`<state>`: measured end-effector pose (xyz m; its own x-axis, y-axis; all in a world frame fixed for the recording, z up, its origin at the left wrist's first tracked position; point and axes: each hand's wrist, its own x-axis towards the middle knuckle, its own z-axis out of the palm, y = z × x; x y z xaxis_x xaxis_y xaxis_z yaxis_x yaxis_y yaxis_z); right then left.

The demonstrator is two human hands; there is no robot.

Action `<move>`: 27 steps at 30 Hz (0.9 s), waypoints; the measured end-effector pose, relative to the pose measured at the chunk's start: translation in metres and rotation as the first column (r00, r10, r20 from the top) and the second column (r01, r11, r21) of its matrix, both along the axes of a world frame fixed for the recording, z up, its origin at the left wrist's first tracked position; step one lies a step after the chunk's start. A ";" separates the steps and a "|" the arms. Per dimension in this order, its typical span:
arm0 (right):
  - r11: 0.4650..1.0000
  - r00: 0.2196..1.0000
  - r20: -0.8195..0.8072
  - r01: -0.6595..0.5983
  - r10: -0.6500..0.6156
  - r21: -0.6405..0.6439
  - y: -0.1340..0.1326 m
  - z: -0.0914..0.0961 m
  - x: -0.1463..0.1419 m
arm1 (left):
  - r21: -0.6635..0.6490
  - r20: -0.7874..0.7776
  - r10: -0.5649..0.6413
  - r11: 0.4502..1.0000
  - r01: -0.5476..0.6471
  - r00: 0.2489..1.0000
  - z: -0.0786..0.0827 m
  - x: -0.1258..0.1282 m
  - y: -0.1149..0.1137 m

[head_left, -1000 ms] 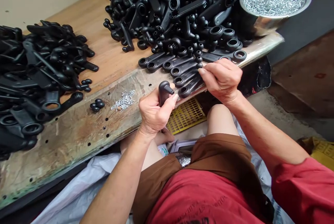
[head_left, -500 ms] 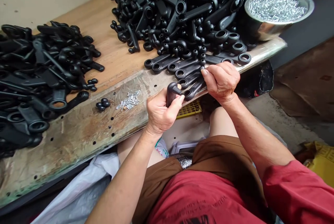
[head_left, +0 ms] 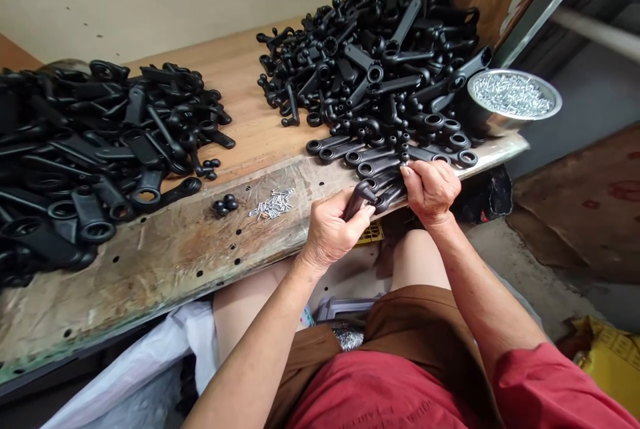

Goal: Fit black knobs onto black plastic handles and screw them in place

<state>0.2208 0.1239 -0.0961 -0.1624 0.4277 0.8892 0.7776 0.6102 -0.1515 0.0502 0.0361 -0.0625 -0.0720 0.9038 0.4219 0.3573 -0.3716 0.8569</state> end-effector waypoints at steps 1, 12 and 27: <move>1.000 1.000 -0.002 -0.007 0.007 -0.005 0.000 0.000 0.000 | 0.004 0.004 -0.006 1.000 0.006 1.000 0.000 0.000 0.000; 0.998 0.998 -0.011 0.054 -0.054 -0.010 0.001 -0.006 0.003 | -0.063 0.137 -0.067 0.995 0.077 0.988 -0.001 -0.001 0.004; 0.991 0.999 0.023 0.025 -0.028 0.134 0.012 -0.013 0.011 | -0.087 0.183 -0.108 0.988 0.125 0.977 0.000 -0.001 0.007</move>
